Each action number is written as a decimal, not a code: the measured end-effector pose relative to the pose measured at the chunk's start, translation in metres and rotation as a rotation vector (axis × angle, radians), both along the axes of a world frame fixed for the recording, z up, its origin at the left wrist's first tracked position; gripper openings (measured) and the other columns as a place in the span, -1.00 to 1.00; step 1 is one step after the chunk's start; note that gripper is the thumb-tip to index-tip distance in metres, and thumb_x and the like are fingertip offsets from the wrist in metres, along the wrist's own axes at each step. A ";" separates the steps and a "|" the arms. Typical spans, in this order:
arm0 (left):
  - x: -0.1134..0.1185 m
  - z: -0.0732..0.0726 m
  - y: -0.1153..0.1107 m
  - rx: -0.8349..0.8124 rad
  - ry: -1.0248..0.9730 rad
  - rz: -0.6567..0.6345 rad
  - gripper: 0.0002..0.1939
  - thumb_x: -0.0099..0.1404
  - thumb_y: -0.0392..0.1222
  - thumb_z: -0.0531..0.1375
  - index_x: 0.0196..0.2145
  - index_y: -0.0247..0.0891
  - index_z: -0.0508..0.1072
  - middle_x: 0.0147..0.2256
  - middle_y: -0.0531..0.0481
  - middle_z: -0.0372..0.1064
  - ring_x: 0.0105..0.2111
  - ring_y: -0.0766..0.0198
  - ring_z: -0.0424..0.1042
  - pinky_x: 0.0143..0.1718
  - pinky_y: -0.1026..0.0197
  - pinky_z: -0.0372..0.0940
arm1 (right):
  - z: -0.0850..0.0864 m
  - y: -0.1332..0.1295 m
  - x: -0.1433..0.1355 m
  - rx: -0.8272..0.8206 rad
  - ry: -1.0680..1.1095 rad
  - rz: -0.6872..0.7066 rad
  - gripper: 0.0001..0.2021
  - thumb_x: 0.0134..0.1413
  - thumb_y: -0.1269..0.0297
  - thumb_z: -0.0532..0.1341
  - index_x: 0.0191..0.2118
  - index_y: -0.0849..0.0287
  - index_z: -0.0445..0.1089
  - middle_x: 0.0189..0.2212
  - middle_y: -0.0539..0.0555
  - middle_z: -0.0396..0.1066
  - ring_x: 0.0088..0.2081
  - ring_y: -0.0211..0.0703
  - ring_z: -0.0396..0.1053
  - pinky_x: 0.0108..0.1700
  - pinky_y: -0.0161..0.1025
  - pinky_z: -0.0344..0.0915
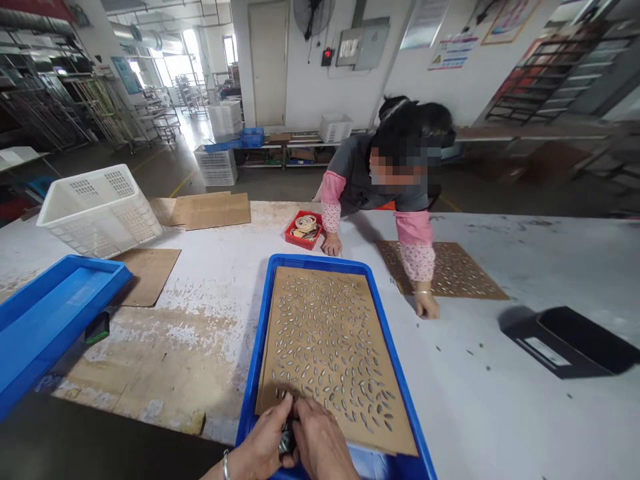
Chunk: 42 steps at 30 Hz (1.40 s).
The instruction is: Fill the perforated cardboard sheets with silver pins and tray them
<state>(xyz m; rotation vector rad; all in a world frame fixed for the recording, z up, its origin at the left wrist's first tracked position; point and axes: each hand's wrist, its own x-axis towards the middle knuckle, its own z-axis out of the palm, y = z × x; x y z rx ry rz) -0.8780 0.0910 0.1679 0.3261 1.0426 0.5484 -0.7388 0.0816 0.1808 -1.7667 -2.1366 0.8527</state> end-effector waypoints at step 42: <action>-0.086 0.002 0.016 -0.110 0.059 -0.084 -0.76 0.14 -0.10 0.30 -0.33 -0.34 0.47 -0.47 -0.05 0.45 -0.57 0.40 0.29 -0.58 0.35 -0.03 | -0.085 -0.016 -0.065 0.472 -0.126 -0.520 -0.65 0.43 0.27 -0.05 -0.18 0.21 0.48 -0.31 0.19 0.52 -0.26 -0.03 0.48 -0.18 -0.15 0.40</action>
